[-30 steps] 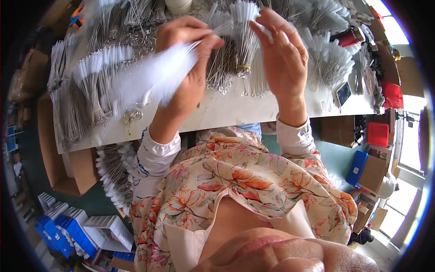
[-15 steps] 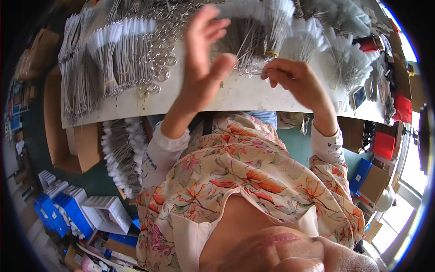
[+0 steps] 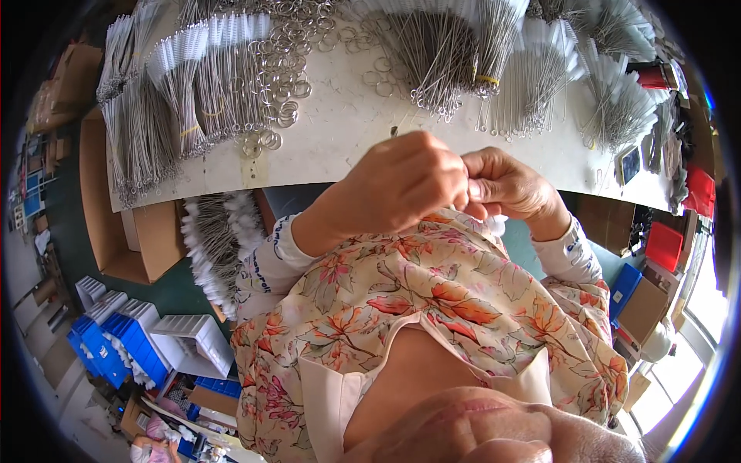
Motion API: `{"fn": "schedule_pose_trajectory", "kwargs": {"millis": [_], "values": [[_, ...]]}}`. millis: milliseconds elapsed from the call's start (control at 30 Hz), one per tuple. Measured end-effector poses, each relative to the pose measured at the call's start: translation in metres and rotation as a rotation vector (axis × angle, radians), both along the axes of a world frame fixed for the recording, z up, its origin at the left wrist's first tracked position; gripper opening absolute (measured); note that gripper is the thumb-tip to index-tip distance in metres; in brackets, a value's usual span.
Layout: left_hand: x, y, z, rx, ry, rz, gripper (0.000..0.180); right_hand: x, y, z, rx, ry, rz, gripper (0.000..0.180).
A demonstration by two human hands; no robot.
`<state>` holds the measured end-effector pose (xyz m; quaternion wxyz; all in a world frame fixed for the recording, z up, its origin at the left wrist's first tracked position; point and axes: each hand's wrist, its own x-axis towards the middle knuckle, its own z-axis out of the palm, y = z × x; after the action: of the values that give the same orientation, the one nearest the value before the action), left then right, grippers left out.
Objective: Assembling bundles of wire brushes onto metal rings at a workshop bench.
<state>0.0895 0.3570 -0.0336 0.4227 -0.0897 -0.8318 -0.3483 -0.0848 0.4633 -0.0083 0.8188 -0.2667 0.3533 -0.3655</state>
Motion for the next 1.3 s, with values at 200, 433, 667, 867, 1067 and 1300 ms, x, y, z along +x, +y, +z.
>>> {"fn": "schedule_pose_trajectory", "kwargs": {"millis": [200, 433, 667, 867, 1067, 1300], "values": [[-0.002, -0.075, -0.032, -0.17, -0.381, 0.427, 0.024, -0.031, 0.02, -0.013, -0.542, 1.604, 0.062, 0.005], [0.004, -0.108, -0.06, -0.148, -0.488, 0.531, 0.015, -0.001, -0.003, -0.046, -0.559, 1.135, -0.333, 0.011], [0.007, -0.054, -0.005, 0.479, -0.27, 0.427, 0.011, 0.021, -0.052, 0.002, -0.365, 0.605, -0.459, 0.019], [0.006, -0.043, -0.004, 0.723, -0.131, 0.304, 0.01, 0.034, -0.062, 0.004, -0.353, 0.441, -0.535, 0.021], [0.005, -0.033, 0.004, 0.81, -0.079, 0.26, 0.01, 0.033, -0.057, 0.01, -0.369, 0.365, -0.421, 0.018], [0.016, -0.023, 0.021, 1.259, 0.029, -0.001, 0.012, 0.051, -0.055, -0.006, -1.556, 1.252, -0.867, 0.014]]}}
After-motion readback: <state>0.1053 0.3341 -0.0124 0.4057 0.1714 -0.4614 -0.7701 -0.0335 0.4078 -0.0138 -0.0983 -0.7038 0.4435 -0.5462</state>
